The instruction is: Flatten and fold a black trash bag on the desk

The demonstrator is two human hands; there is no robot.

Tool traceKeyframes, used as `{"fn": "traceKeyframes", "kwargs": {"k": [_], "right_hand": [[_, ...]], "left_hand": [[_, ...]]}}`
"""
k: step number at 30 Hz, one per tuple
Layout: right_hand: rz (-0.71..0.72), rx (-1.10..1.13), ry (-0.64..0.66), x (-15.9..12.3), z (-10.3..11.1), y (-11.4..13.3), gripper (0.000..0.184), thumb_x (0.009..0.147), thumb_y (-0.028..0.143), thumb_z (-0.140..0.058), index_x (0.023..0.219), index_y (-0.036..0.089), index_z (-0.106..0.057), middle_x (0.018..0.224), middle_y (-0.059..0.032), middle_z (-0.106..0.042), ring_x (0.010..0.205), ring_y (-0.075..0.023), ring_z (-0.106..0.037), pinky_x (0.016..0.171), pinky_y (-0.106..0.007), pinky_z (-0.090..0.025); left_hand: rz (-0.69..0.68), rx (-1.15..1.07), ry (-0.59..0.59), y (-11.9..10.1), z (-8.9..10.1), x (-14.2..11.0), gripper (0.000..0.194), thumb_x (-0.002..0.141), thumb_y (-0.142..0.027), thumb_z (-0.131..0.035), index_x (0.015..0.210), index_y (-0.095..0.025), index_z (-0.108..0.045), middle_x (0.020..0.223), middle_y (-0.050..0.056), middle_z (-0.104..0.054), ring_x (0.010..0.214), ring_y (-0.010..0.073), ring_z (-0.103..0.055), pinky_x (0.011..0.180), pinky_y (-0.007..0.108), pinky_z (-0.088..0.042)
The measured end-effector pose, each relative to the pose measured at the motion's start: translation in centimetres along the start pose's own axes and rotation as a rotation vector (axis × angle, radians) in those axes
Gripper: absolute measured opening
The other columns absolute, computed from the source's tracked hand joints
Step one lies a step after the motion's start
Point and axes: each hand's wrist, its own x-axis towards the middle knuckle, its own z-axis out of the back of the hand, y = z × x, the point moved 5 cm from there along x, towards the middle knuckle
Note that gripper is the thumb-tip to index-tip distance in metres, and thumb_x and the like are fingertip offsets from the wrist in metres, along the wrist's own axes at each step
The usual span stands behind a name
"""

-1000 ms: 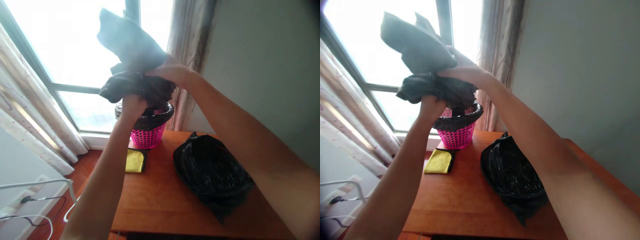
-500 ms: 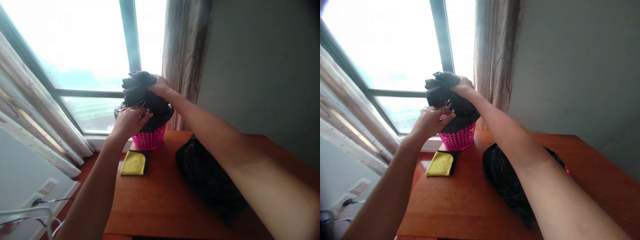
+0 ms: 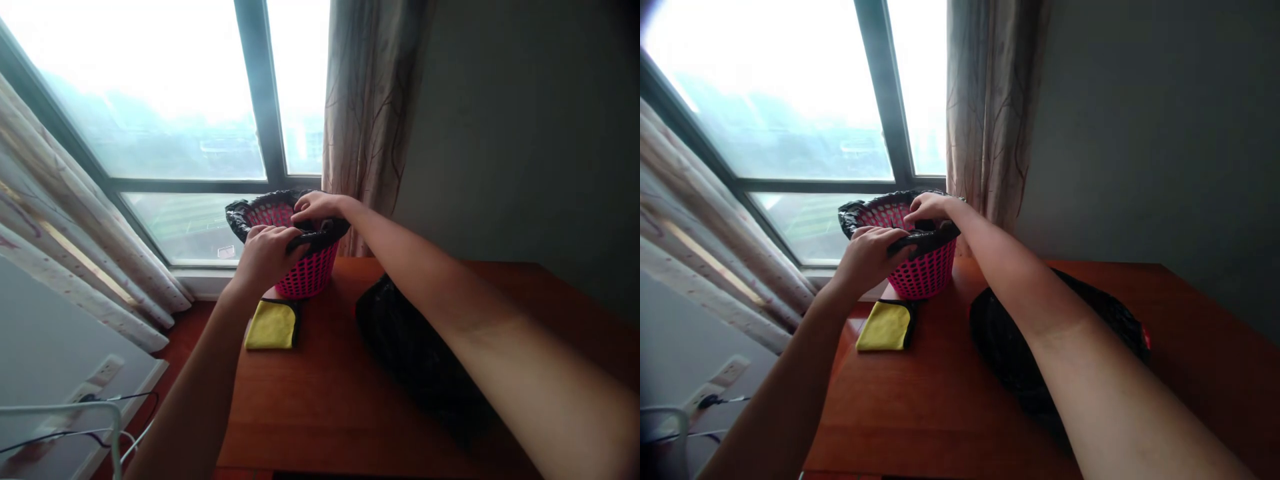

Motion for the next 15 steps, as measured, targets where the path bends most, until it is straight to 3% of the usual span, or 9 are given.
{"fn": "traceKeyframes", "kwargs": {"k": [4,7,9,12,14,15], "right_hand": [[-0.101,0.070,-0.438,-1.5,4.0,-2.7,0.012,0.069,0.012,-0.078,0.074,0.018,-0.069,0.084,-0.0041,-0.071,0.093,-0.0214,-0.065,0.088,-0.029,-0.050],[-0.190,0.088,-0.570,-2.6,5.4,-5.6,0.013,0.072,0.010,-0.073,0.076,0.019,-0.065,0.093,-0.0070,-0.070,0.108,-0.0244,-0.061,0.094,-0.031,-0.048],[-0.259,0.137,-0.620,-3.1,5.8,-7.6,0.012,0.074,0.013,-0.071,0.070,0.019,-0.061,0.089,-0.0085,-0.069,0.107,-0.0258,-0.062,0.090,-0.031,-0.049],[-0.363,0.275,-0.616,-3.6,5.2,-9.8,0.022,0.080,0.019,-0.066,0.061,0.019,-0.056,0.071,-0.0083,-0.065,0.086,-0.0250,-0.066,0.075,-0.031,-0.053],[-0.417,0.400,-0.586,-3.8,4.4,-10.6,0.023,0.083,0.022,-0.061,0.061,0.019,-0.055,0.060,-0.0054,-0.061,0.066,-0.0208,-0.064,0.064,-0.031,-0.053],[-0.436,0.464,-0.574,-3.9,4.0,-10.8,0.022,0.084,0.022,-0.059,0.063,0.019,-0.056,0.057,-0.0037,-0.059,0.058,-0.0183,-0.061,0.059,-0.030,-0.053]], "left_hand": [[0.010,-0.090,-0.002,-0.1,0.3,0.1,0.032,0.094,-0.047,-0.051,0.087,-0.021,-0.070,0.083,0.007,-0.074,0.083,0.0261,-0.069,0.084,0.039,-0.044],[0.081,-0.228,-0.139,1.2,1.2,0.1,0.032,0.095,-0.045,-0.049,0.091,-0.022,-0.071,0.092,0.006,-0.074,0.089,0.0242,-0.068,0.087,0.037,-0.046],[0.227,-0.278,-0.330,3.6,2.0,-0.1,0.028,0.094,-0.041,-0.049,0.095,-0.022,-0.070,0.100,0.006,-0.073,0.098,0.0242,-0.066,0.093,0.037,-0.046],[0.568,-0.407,-0.567,9.1,1.9,-0.6,0.025,0.090,-0.032,-0.052,0.107,-0.022,-0.067,0.113,0.007,-0.068,0.108,0.0253,-0.060,0.101,0.041,-0.043],[0.849,-0.693,-0.583,12.9,0.2,-0.6,0.027,0.086,-0.030,-0.056,0.110,-0.021,-0.062,0.116,0.007,-0.065,0.108,0.0246,-0.059,0.097,0.042,-0.045],[0.926,-0.769,-0.553,14.3,-0.7,-0.4,0.026,0.086,-0.031,-0.053,0.108,-0.018,-0.060,0.110,0.010,-0.065,0.100,0.0251,-0.061,0.089,0.043,-0.048]]}}
